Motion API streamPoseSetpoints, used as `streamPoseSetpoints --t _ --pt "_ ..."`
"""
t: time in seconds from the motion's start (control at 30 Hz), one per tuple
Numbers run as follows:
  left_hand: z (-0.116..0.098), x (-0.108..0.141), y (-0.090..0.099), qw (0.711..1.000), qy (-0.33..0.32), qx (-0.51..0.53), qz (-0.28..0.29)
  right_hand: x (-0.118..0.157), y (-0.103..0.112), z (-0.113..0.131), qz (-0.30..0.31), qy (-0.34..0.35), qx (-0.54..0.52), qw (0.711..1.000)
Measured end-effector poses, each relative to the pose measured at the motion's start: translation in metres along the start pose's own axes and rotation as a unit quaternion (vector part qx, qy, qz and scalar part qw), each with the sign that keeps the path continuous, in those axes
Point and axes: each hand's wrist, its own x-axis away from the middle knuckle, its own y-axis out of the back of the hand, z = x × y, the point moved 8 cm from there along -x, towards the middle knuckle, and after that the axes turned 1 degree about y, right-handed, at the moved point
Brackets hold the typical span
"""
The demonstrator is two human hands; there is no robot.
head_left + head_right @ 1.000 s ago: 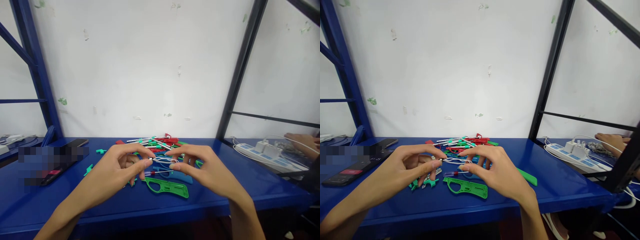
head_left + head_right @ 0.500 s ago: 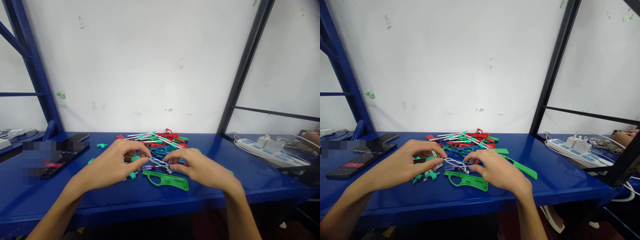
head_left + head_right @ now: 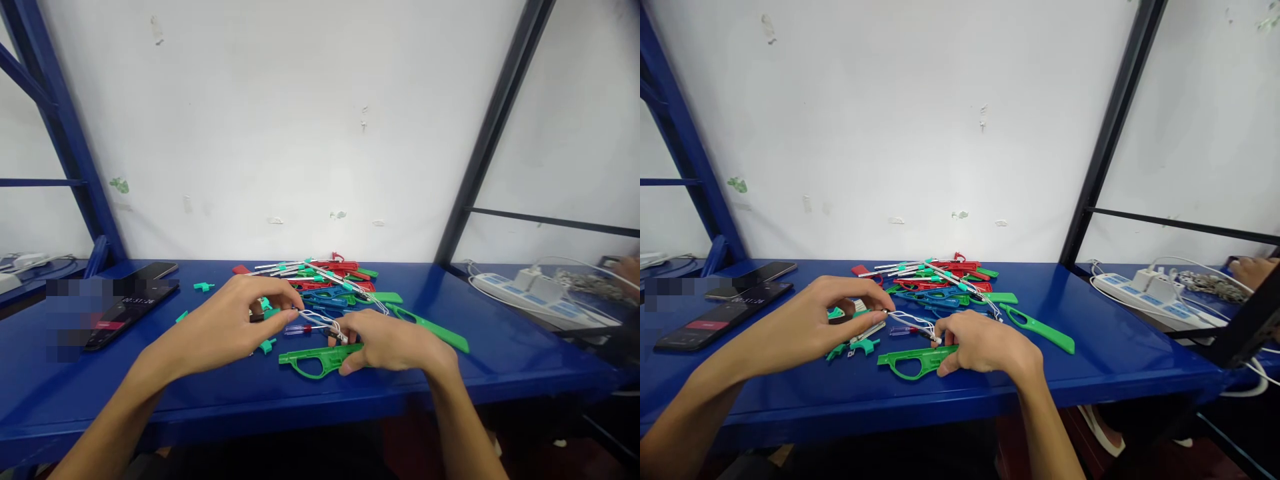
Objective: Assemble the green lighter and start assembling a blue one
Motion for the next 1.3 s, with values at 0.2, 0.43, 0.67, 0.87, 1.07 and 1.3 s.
streamPoseSetpoints --t 0.2,0.43,0.67,0.87,1.07,1.3 --pt "-0.004 0.001 -0.007 0.999 -0.032 0.005 0.021 0.011 0.005 0.002 -0.009 0.025 -0.026 0.999" --pt "0.010 -0.007 -0.023 0.996 -0.001 -0.017 0.083 0.019 0.014 0.024 -0.052 0.068 -0.045 0.995" --pt "0.015 -0.008 -0.031 0.992 0.007 -0.031 0.124 0.019 0.017 0.030 -0.073 0.063 -0.032 0.995" --pt "0.023 -0.008 -0.034 0.990 0.019 -0.048 0.131 0.020 0.020 0.031 -0.086 0.058 -0.011 0.995" --pt "0.023 -0.007 -0.035 0.989 0.018 -0.057 0.134 0.020 0.020 0.031 -0.086 0.056 -0.007 0.995" --pt "0.018 -0.006 -0.039 0.987 0.018 -0.059 0.151 0.019 0.018 0.029 -0.090 0.048 0.001 0.995"
